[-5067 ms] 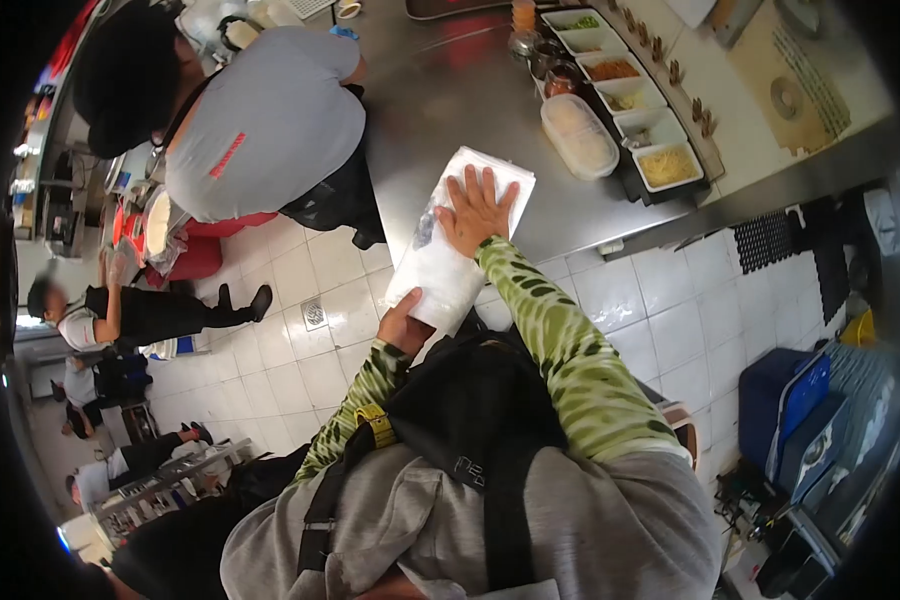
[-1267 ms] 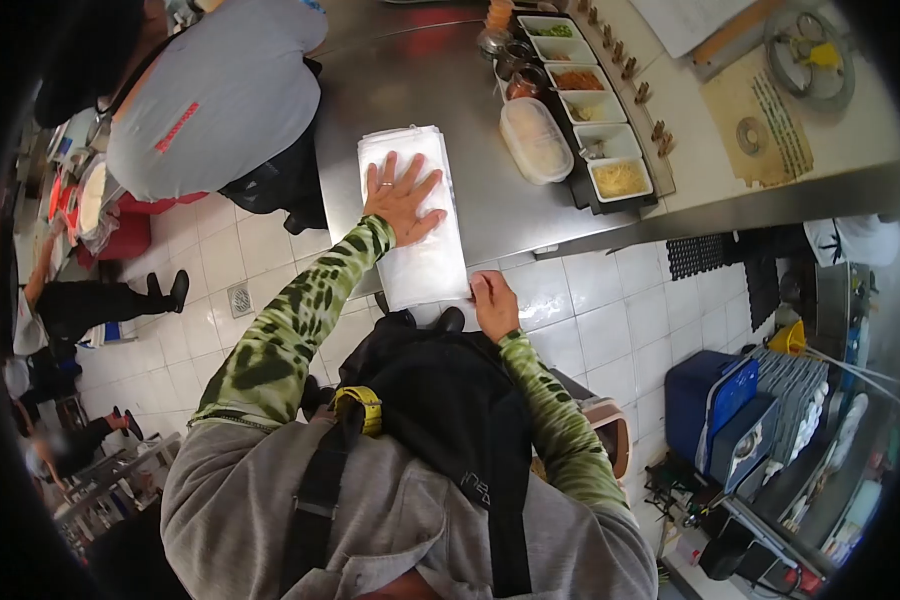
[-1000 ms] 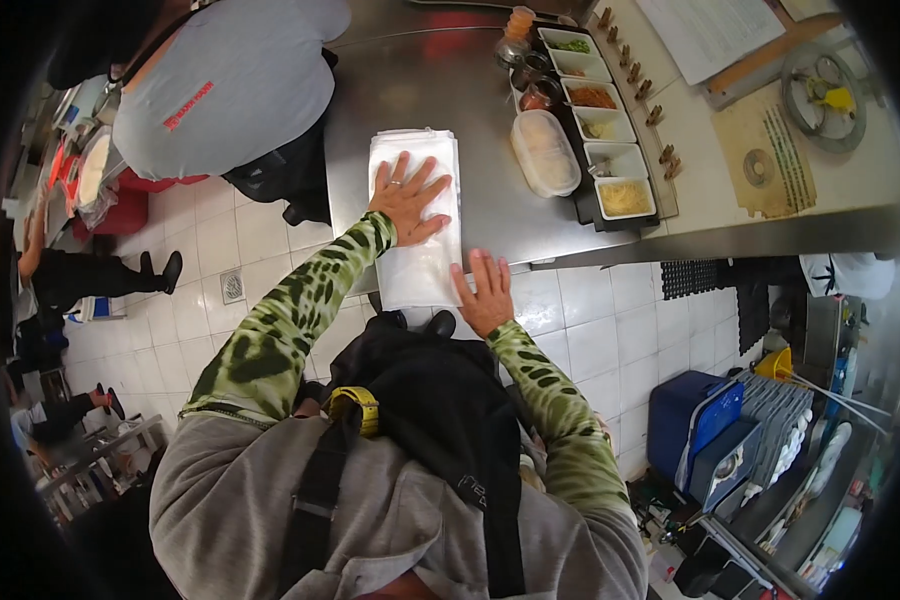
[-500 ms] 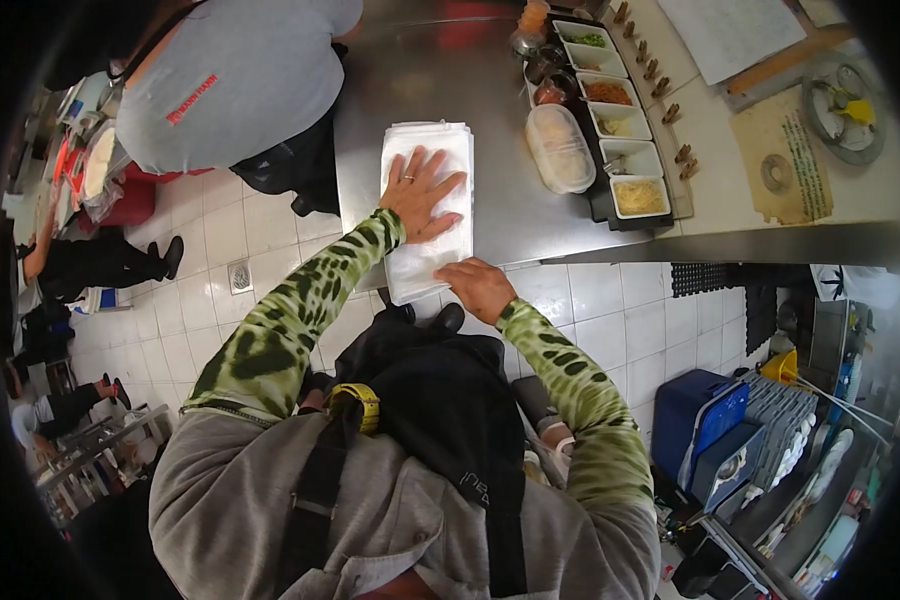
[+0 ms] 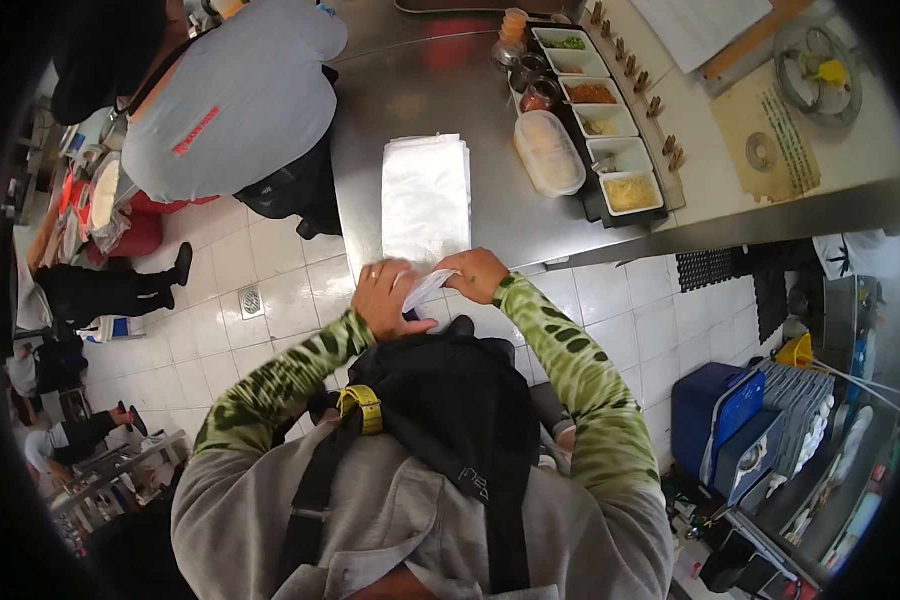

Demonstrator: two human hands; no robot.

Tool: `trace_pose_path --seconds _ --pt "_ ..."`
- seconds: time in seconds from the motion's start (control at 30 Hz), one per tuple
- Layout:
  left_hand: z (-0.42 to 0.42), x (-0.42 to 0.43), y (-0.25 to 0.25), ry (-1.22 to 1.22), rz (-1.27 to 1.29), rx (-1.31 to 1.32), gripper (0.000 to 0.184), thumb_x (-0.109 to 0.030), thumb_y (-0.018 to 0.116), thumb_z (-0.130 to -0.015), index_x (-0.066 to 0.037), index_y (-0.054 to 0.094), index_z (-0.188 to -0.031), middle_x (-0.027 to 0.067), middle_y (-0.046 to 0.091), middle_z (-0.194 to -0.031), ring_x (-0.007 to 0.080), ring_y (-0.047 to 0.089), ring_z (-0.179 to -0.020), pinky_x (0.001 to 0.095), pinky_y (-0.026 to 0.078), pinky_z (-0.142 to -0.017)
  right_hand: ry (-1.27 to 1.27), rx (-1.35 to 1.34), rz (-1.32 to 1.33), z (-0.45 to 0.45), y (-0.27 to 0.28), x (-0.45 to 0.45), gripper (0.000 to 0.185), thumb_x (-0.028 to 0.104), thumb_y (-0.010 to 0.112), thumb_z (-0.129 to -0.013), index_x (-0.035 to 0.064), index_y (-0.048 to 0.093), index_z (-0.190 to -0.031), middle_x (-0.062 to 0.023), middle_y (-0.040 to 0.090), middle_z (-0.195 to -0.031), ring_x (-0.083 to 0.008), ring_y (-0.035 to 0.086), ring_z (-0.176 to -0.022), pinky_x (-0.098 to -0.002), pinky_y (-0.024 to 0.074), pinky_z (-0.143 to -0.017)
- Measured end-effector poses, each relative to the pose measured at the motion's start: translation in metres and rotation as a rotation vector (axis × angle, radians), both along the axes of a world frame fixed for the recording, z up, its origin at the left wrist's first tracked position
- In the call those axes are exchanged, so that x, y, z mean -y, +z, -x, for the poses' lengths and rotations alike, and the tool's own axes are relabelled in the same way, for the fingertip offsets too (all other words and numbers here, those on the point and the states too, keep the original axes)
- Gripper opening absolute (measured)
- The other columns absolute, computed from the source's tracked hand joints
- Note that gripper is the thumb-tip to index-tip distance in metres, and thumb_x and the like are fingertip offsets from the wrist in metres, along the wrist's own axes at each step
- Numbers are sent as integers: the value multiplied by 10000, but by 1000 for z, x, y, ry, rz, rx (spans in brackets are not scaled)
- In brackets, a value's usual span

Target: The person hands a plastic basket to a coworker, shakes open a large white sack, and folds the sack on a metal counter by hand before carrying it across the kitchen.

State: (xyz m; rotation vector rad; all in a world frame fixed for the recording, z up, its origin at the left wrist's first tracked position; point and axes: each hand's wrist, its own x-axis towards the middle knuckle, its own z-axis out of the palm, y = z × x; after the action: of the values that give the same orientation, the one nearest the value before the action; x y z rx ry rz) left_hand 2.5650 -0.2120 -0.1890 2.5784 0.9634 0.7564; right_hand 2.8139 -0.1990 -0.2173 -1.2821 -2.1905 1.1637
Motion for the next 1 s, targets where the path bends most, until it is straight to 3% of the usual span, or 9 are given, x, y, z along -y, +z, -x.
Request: trace_pose_path --seconds 0.07,0.2,0.23,0.37,0.47,0.63,0.87,0.9,1.0 --pt "7 16 -32 77 0 6 525 -299 830 -696 -35 624 -1100 184 557 -1172 393 550 -1086 494 447 -948 9 -14 4 0 -5 -2 253 246 640 -854 116 725 -1054 -163 711 -926 -370 668 -860 -431 531 -766" --pt "11 4 -58 15 -71 60 381 -128 746 -739 -33 656 -1097 143 672 -1068 310 635 -1085 467 475 -1006 8 -15 101 -2 4 -2 265 258 654 -853 104 723 -1057 -165 712 -921 -352 675 -874 -420 524 -770" --pt "13 2 -55 9 35 103 296 -108 708 -811 -30 668 -1094 121 711 -1022 276 674 -1049 453 476 -1023 9 -10 146 -2 7 -3 267 261 656 -856 100 721 -1059 -165 712 -925 -350 675 -878 -415 522 -774" --pt "22 -16 -49 -76 228 58 250 -191 662 -921 -45 683 -1122 148 716 -1029 292 681 -1004 436 491 -993 -16 -8 212 0 8 -2 297 268 665 -864 89 705 -1098 -172 707 -945 -343 673 -894 -397 513 -792" --pt "19 -22 -32 -48 292 -31 231 -212 629 -937 -49 690 -1089 151 714 -877 318 686 -889 434 514 -900 -29 -12 157 1 7 3 335 273 659 -877 94 677 -1159 -184 699 -969 -341 669 -913 -401 511 -803" --pt "13 -30 -22 -64 379 -68 190 -204 590 -950 -48 687 -998 165 654 -716 371 647 -728 463 504 -747 -121 323 -461 37 42 35 575 263 677 -853 42 519 -1359 -118 547 -1200 -307 547 -1094 -427 477 -920" --pt "10 -29 -10 -77 424 -89 193 -208 543 -965 -70 666 -907 146 662 -741 361 648 -720 465 494 -731 -206 251 -486 52 19 34 345 154 618 -874 29 594 -1195 -105 578 -1124 -298 538 -1065 -431 434 -940" --pt "13 -31 -18 -126 377 -73 200 -193 568 -960 -48 684 -1032 191 657 -760 374 651 -707 444 514 -693 -202 239 -527 52 14 35 336 138 613 -859 34 598 -1177 -101 579 -1115 -295 538 -1059 -431 433 -936" --pt "18 -54 17 -265 676 -143 250 -176 552 -973 -55 685 -1147 192 693 -840 349 677 -749 398 529 -729 -171 223 -589 48 6 33 307 97 598 -814 49 606 -1117 -91 584 -1087 -284 542 -1046 -430 427 -936"
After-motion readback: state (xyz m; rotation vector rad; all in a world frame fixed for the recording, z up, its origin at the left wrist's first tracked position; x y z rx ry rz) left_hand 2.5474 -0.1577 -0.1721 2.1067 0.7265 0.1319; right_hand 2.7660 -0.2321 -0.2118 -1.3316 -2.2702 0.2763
